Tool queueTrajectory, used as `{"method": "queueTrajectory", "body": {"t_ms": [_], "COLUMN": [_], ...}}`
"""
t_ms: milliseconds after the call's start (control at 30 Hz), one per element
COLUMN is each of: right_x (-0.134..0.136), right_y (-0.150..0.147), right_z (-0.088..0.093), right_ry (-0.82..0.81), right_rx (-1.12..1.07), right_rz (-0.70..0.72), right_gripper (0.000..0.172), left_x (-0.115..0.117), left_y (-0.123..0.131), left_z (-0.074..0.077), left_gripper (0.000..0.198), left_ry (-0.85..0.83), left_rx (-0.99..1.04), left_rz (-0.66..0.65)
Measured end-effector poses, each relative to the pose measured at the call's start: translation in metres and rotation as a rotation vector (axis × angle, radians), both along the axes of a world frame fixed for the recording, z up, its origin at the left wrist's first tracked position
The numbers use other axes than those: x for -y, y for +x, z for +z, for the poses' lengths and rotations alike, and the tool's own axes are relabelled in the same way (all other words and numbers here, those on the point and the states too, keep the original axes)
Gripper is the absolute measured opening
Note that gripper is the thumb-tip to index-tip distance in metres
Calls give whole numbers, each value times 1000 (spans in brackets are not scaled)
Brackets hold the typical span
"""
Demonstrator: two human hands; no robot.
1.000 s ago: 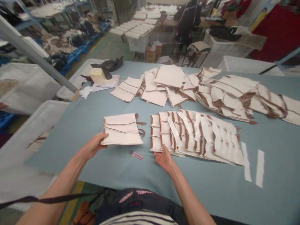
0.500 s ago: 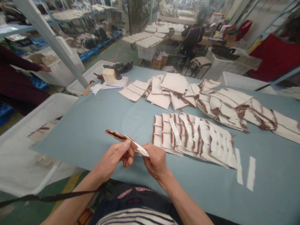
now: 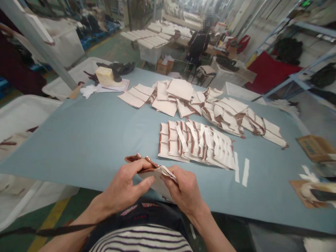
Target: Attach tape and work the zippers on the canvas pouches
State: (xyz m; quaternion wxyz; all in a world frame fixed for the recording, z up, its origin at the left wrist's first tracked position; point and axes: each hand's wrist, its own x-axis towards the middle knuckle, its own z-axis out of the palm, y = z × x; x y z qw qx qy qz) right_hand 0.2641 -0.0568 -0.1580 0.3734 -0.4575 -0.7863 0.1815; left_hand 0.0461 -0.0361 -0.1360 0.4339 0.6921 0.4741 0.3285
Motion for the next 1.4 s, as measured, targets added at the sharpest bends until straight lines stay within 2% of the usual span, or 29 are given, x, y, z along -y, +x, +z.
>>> {"method": "queueTrajectory", "body": {"t_ms": [133, 233, 367, 467, 567, 700, 800, 967, 1100, 1233, 1400], "right_x": [16, 25, 26, 19, 12, 9, 12, 19, 26, 36, 45], "right_y": [-8, -10, -9, -8, -6, -5, -4, 1, 6, 8, 7], "right_z": [13, 24, 36, 39, 41, 43, 43, 45, 51, 57, 62], "right_ry": [-156, -352, -534, -766, -981, -1106, -1082, -968, -747, -504, -311], "right_rx": [39, -147, -440, -602, -730, -736, -715, -679, -484, -350, -259], "right_rz": [-58, -112, -62, 48, 176, 236, 200, 210, 136, 94, 37], "right_gripper": [21, 19, 24, 34, 52, 63, 55, 32, 16, 12, 8], "left_x": [0, 0, 7, 12, 16, 18, 20, 20, 22, 26, 28], "left_y": [5, 7, 9, 11, 10, 8, 7, 6, 8, 12, 18], "left_z": [22, 30, 39, 49, 58, 58, 53, 47, 47, 51, 54], "left_gripper": [17, 24, 22, 21, 23, 32, 33, 31, 29, 26, 24], "left_ry": [-80, -185, -235, -197, -139, -175, -173, -266, -293, -288, -255], "left_rx": [-16, 39, 34, -18, -99, -101, -53, 43, 62, 68, 46], "left_rz": [-104, -133, -144, -147, -167, -186, -159, -172, -161, -162, -111]}}
